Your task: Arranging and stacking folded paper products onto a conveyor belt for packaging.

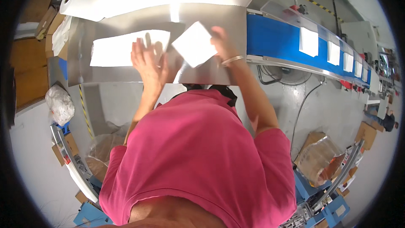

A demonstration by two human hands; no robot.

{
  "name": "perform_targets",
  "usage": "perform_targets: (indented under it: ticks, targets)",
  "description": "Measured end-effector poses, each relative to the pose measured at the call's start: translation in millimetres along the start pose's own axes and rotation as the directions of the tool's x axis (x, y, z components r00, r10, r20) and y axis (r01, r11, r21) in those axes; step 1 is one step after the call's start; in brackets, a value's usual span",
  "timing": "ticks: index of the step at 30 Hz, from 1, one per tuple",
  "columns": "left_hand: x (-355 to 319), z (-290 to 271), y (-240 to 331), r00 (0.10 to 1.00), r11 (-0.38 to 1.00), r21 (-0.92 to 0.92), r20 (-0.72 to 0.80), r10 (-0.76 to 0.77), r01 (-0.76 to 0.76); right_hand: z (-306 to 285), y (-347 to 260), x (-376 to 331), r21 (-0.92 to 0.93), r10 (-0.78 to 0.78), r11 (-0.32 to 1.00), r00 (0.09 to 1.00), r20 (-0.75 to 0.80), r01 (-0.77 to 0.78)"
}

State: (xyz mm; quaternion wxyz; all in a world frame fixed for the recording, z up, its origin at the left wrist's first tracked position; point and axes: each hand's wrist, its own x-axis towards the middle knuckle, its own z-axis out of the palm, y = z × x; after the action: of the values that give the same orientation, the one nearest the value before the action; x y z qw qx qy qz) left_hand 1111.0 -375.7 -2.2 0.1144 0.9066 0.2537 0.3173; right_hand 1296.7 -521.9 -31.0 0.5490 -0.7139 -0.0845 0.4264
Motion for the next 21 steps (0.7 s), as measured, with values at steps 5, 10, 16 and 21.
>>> perform_targets:
  ticks: [5,10,16,21]
  targets:
    - [0,-6,-12,0.997,0.997,0.078,0.076,-0.032,0.026,-156,81,41,-0.548,-0.461,0.799,0.838,-0.293,0.248]
    - [-1,-6,-6,0.995,0.999,-0.005,0.084,-0.051,0.052,-124,16,9,-0.969,-0.904,0.237,0.349,-0.245,-0.068]
    - [-4,-3,0,0.989,0.997,0.004,0.129,0.078,-0.079,69,-67,-15,-0.27,0.223,0.945,0.968,0.111,-0.187]
    - [0,-9,-9,0.994,0.999,0.014,0.1,-0.045,0.043,53,10,22,-0.23,-0.175,0.956,0.983,0.053,0.182]
